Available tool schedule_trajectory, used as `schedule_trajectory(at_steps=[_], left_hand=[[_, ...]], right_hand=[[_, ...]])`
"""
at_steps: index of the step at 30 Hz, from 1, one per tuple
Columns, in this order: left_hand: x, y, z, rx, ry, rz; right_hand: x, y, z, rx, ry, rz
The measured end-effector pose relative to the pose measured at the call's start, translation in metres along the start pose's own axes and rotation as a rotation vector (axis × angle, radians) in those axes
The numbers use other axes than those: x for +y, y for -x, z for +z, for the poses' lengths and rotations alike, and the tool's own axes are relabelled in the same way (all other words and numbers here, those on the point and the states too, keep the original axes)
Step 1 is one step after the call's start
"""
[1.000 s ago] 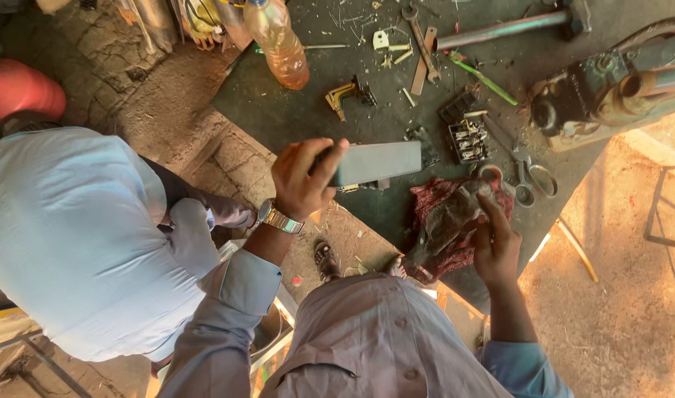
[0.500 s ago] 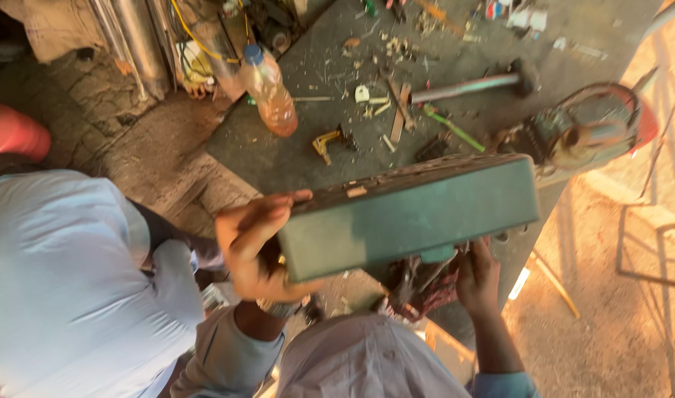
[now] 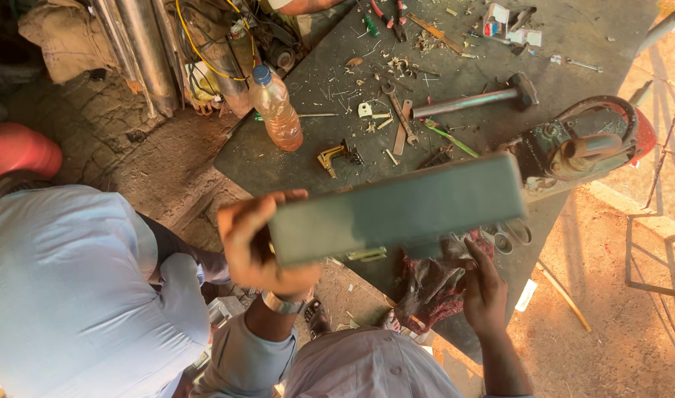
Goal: The person cleans a small electrical component by pouring liquid from a plastic bottle onto it and scrubbing with a toothbrush. The person handles the component, a bottle, and a toothbrush on a cluttered workbench.
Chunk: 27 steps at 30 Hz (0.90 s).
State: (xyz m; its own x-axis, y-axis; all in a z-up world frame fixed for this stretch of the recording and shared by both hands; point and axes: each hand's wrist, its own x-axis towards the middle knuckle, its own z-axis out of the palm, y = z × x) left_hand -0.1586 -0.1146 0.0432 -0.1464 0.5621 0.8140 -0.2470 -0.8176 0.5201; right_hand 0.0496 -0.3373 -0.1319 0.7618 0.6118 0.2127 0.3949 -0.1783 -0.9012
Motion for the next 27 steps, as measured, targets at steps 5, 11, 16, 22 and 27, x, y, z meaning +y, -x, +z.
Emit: schedule_trajectory(at_steps=[5,11,16,22,27], left_hand=[[-0.025,0.013,0.001,0.025,0.090,-0.314],[-0.039,0.032,0.001,0.073,0.375,-0.634],[-0.039,0.036,-0.002,0.087,0.493,-0.672],[-0.038,0.034,-0.005,0.103,0.434,-0.622],[-0.035,0.028,-0.015,-0.004,0.255,-0.576]], right_hand=[[-0.008,0.003,-0.002,0.010,-0.016,0.056],[0.025,0.009,-0.003,0.033,0.079,0.015],[0.033,0.010,-0.003,0.036,0.021,-0.034],[0.007,0.006,-0.001,0.059,0.034,0.033],[-0.009,0.006,0.001,0.020,0.031,-0.023]])
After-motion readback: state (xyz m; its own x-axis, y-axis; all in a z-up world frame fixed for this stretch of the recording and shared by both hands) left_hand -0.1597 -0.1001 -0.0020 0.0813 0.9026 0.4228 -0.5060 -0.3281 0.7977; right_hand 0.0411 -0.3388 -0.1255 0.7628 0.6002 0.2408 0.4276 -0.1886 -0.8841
